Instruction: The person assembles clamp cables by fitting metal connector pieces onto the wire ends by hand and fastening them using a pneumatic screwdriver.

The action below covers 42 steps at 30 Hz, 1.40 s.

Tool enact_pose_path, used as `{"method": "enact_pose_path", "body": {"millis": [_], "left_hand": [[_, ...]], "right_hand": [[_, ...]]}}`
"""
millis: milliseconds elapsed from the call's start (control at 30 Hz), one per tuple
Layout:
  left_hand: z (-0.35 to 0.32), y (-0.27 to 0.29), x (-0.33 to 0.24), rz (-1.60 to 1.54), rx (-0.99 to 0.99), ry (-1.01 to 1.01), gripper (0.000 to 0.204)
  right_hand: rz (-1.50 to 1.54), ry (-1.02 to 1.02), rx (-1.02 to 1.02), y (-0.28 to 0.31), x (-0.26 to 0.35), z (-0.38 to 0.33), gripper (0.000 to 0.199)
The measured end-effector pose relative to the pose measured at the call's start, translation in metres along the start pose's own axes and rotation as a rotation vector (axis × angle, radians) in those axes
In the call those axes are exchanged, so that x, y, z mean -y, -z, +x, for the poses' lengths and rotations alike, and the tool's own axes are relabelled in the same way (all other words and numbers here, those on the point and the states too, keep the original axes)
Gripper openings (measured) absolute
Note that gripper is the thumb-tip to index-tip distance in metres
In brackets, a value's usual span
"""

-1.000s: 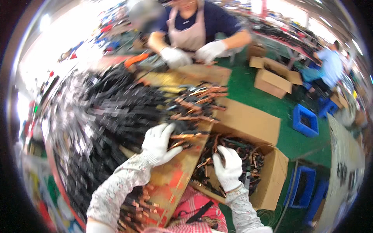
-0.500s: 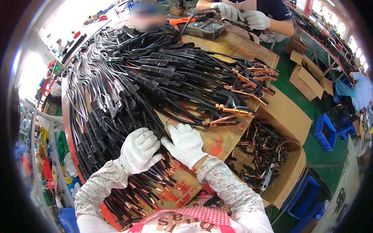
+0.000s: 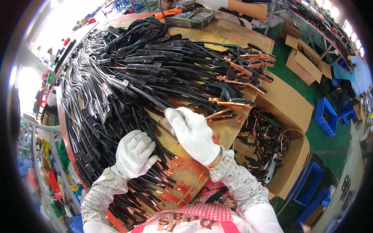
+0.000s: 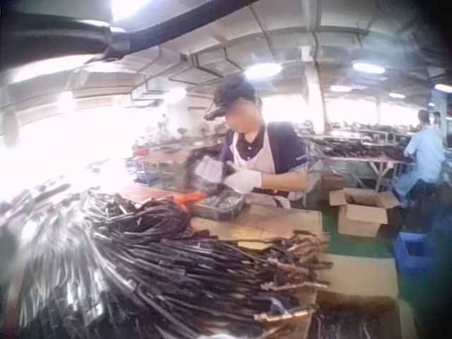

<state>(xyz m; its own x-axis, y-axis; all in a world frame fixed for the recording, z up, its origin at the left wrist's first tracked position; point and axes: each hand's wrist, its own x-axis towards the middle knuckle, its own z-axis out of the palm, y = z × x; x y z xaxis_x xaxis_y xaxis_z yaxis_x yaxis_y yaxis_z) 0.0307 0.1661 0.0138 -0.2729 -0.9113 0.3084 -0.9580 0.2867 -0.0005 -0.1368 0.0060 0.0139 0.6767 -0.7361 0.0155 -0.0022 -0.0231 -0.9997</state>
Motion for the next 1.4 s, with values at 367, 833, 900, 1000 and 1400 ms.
{"method": "enact_pose_path", "body": {"millis": [367, 833, 900, 1000, 1400], "left_hand": [[0.035, 0.014, 0.003, 0.047, -0.126, 0.022, 0.043], [0.053, 0.002, 0.031, 0.161, 0.522, 0.085, 0.016], [0.048, 0.004, 0.028, 0.236, 0.469, 0.015, 0.015], [0.043, -0.007, 0.031, 0.264, 0.551, -0.04, 0.012], [0.091, -0.02, 0.04, -0.015, 0.442, -0.449, 0.033]], "right_hand": [[-0.769, 0.516, 0.426, -0.045, -0.066, -0.089, 0.025], [-0.536, 0.373, -0.216, 0.075, -0.088, -0.115, 0.007], [-0.345, 0.039, -0.399, 0.092, -0.112, -0.126, 0.016], [-0.41, -0.4, -0.503, 0.13, -0.167, -0.124, 0.034], [-0.705, -0.671, -0.266, 0.162, -0.235, -0.093, 0.053]]}}
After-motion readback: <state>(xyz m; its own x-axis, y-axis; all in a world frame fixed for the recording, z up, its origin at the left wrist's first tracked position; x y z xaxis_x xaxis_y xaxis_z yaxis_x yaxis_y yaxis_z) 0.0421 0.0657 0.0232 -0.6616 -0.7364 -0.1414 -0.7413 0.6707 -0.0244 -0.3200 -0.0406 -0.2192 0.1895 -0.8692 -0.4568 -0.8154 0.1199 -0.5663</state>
